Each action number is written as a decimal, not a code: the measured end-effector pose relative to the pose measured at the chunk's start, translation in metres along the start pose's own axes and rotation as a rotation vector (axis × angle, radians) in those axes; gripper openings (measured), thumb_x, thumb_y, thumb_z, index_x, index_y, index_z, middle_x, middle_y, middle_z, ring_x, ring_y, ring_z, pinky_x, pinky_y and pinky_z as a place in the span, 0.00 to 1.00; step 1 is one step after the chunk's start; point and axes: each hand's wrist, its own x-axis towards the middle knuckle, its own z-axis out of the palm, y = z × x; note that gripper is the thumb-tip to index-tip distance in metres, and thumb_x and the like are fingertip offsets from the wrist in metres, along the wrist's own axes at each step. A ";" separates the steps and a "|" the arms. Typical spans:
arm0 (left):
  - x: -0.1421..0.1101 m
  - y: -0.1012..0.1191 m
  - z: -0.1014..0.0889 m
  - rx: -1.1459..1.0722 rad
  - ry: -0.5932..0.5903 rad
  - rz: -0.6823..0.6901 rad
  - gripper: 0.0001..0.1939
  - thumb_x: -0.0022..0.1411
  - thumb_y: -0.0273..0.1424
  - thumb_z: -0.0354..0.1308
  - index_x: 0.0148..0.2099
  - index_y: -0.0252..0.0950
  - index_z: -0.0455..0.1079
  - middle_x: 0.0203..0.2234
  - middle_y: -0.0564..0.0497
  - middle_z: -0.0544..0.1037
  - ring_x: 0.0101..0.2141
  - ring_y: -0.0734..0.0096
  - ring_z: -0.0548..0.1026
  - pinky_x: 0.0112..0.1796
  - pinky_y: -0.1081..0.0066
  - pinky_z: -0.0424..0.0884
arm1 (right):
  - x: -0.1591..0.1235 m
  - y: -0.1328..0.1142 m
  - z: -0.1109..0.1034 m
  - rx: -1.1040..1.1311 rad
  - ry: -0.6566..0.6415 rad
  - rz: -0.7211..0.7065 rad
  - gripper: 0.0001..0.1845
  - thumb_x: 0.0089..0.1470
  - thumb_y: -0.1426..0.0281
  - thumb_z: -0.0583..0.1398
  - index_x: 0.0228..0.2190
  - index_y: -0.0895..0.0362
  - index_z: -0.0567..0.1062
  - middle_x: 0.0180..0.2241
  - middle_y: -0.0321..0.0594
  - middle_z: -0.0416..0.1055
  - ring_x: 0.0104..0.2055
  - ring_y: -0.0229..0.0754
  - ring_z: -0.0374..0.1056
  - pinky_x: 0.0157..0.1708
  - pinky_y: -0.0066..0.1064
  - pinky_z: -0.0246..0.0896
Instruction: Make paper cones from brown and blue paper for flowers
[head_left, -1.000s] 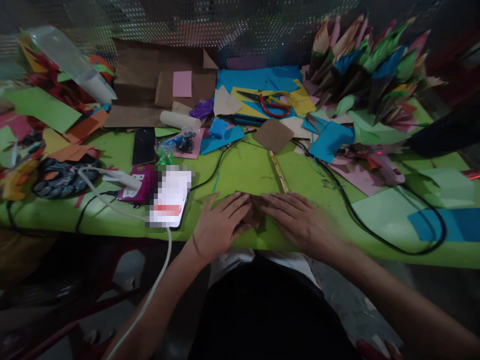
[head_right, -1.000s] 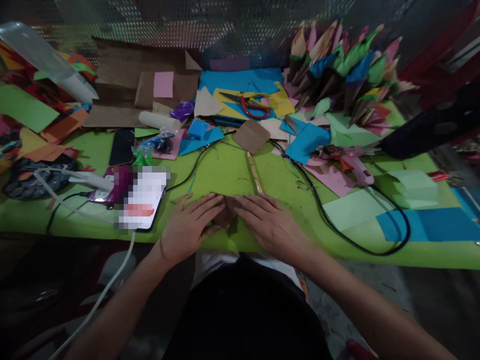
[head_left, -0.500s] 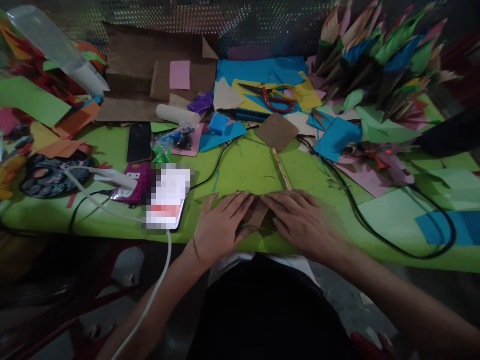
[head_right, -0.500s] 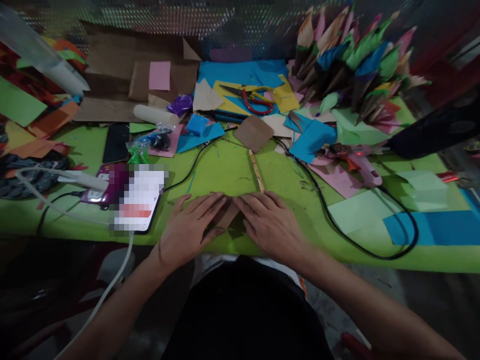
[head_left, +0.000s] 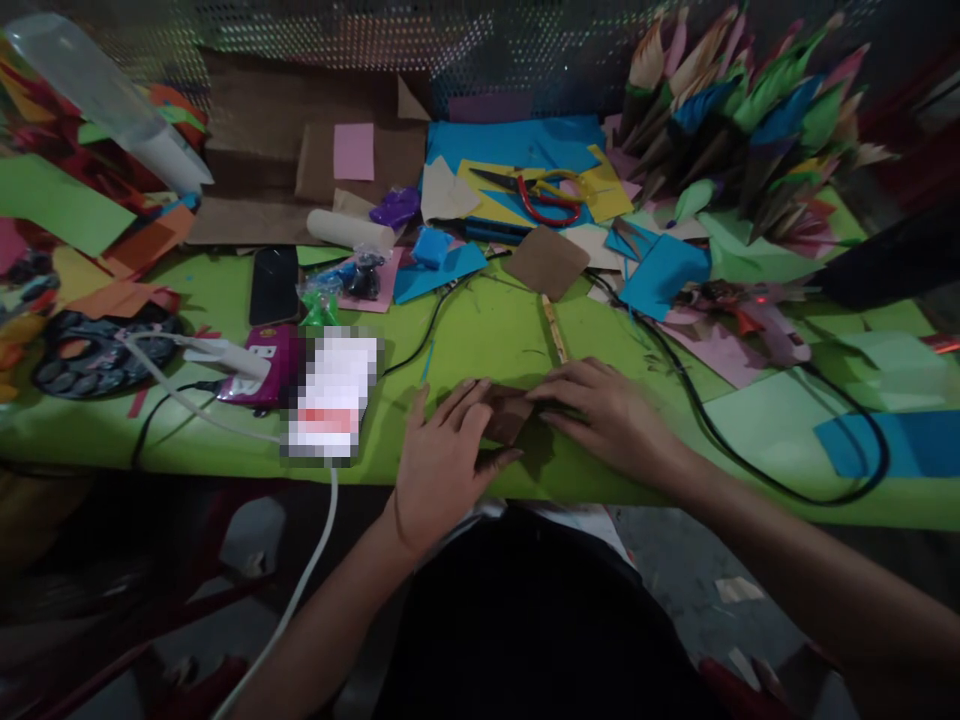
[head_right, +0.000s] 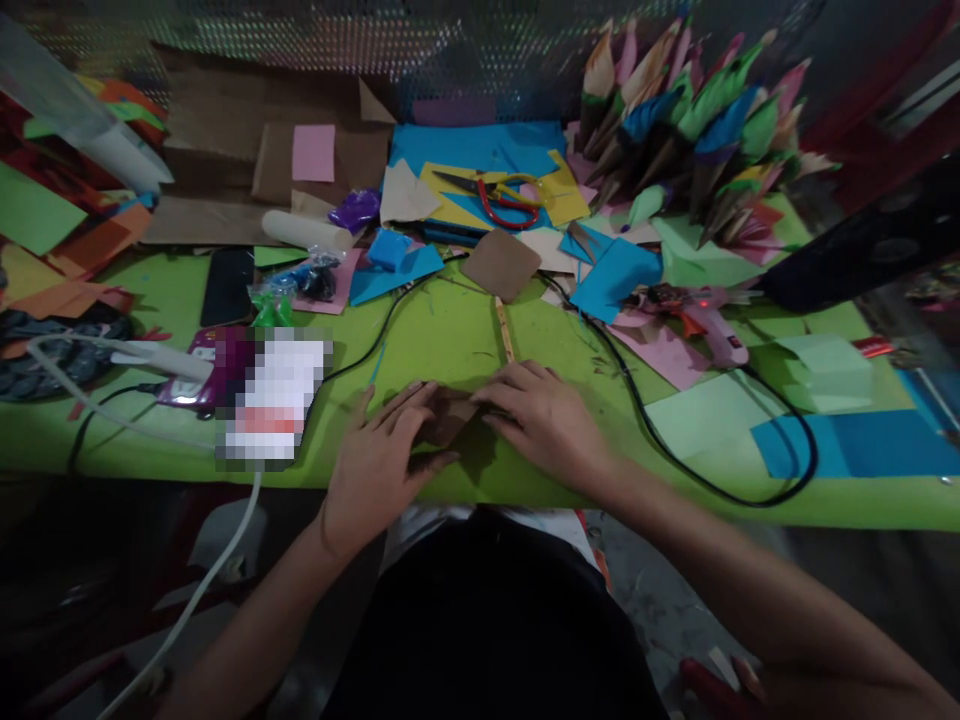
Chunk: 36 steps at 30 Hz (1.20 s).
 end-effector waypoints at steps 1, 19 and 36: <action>0.001 0.003 0.001 0.002 0.017 -0.021 0.15 0.72 0.44 0.52 0.47 0.38 0.69 0.59 0.40 0.76 0.61 0.53 0.72 0.66 0.42 0.56 | 0.003 0.001 0.000 0.014 -0.001 0.011 0.10 0.63 0.69 0.59 0.43 0.51 0.80 0.40 0.44 0.78 0.44 0.50 0.71 0.42 0.41 0.67; 0.003 0.007 0.016 -0.165 0.297 -0.267 0.13 0.68 0.26 0.58 0.54 0.40 0.65 0.44 0.47 0.83 0.46 0.61 0.82 0.65 0.44 0.60 | 0.029 0.000 0.009 0.033 -0.038 0.081 0.08 0.60 0.68 0.62 0.29 0.55 0.73 0.31 0.41 0.71 0.37 0.45 0.67 0.35 0.34 0.56; -0.002 0.003 0.003 -0.133 0.207 -0.304 0.16 0.67 0.29 0.61 0.56 0.41 0.66 0.49 0.48 0.82 0.53 0.57 0.78 0.60 0.48 0.62 | 0.026 -0.001 0.017 -0.081 -0.033 0.050 0.09 0.64 0.66 0.58 0.30 0.54 0.71 0.32 0.42 0.71 0.36 0.48 0.68 0.35 0.37 0.58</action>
